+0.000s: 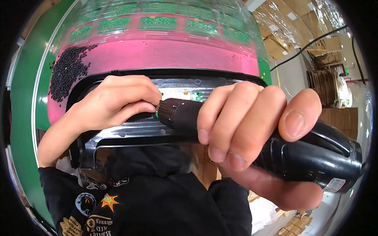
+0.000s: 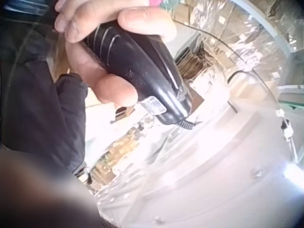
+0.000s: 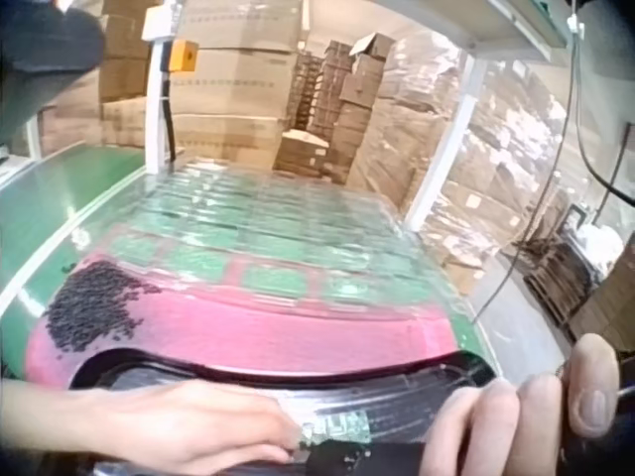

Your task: Assembling a circuit board into a plastic component housing using an electric screwdriver on an assembly line.

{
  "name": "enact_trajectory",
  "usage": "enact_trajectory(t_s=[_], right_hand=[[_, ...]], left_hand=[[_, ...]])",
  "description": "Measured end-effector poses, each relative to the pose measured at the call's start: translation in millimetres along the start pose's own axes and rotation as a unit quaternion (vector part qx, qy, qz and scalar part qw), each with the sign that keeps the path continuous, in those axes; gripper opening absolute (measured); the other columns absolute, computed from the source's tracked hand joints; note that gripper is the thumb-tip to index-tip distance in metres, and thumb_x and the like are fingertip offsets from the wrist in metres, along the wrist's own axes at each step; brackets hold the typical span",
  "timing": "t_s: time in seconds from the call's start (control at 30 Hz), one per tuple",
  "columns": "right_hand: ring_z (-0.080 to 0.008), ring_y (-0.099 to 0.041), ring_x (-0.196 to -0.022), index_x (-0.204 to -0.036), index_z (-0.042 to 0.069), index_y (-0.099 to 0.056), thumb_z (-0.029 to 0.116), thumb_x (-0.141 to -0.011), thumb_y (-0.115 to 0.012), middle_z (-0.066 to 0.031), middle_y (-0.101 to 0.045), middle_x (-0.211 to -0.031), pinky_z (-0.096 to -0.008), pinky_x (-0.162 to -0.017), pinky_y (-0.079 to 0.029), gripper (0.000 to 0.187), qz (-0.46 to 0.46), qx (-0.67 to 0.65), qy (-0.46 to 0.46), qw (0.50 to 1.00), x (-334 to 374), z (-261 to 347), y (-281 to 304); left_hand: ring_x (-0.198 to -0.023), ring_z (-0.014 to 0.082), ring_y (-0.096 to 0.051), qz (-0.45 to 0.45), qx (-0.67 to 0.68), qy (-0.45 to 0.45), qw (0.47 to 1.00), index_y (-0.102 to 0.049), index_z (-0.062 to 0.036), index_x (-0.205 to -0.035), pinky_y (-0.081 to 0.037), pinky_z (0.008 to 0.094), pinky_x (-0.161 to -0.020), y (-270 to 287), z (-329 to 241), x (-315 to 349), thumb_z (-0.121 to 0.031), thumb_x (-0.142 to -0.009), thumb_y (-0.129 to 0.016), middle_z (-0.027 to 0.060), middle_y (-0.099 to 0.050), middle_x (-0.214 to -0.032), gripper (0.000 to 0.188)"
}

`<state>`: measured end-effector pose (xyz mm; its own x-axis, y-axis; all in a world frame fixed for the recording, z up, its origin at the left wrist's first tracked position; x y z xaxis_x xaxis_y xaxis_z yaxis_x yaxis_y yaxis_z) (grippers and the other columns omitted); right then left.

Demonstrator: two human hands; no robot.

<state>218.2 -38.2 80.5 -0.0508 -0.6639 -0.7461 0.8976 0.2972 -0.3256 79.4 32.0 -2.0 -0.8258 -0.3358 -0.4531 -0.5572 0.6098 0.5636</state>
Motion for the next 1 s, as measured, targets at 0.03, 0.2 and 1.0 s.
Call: enact_trajectory(t_s=[0.03,0.2,1.0], right_hand=[[-0.01,-0.053,-0.055,-0.104,0.005,-0.05,0.047,-0.083,-0.067,0.001,-0.054,-0.066,-0.0257,-0.055,-0.045,0.05,0.0,0.006,0.0,1.0,1.3,2.3,1.9],[-0.0115,-0.045,-0.051,-0.108,0.003,-0.049,0.055,-0.089,-0.059,-0.0009,-0.051,-0.065,-0.0275,-0.052,-0.04,0.056,0.001,0.134,-0.042,0.99,6.7,13.1,30.1],[-0.0097,-0.042,-0.047,-0.103,0.002,-0.048,0.06,-0.085,-0.061,0.0,-0.046,-0.06,-0.0253,-0.047,-0.038,0.062,-0.11,0.245,-0.128,0.955,26.3,-17.0,57.7]], left_hand=[[-0.081,0.0305,-0.064,0.003,0.018,0.02,1.0,-0.061,0.0009,-0.098,-0.052,0.0393,-0.071,-1.5,-0.8,-1.6,-0.005,-0.081,-0.071,0.0124,-0.065,-0.09,0.021],[-0.092,0.0316,-0.062,0.082,-0.115,0.114,0.983,-0.048,-0.0042,-0.121,-0.052,0.0401,-0.078,-12.5,10.4,4.9,-0.007,-0.081,-0.071,0.0138,-0.058,-0.108,0.046],[-0.072,0.0143,-0.059,-0.097,-0.175,0.138,0.97,-0.06,0.0016,-0.096,-0.045,0.0252,-0.063,65.9,-36.0,8.6,0.001,-0.083,-0.061,0.0067,-0.063,-0.084,0.013]])
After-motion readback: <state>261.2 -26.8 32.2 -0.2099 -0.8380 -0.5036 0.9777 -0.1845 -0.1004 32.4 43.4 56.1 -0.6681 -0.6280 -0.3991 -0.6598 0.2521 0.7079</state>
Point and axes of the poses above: each hand's wrist, its own x-axis away from the middle knuckle, its own y-axis out of the back of the hand, z = x × y, the point moved 7 cm from there along -x, towards the middle knuckle
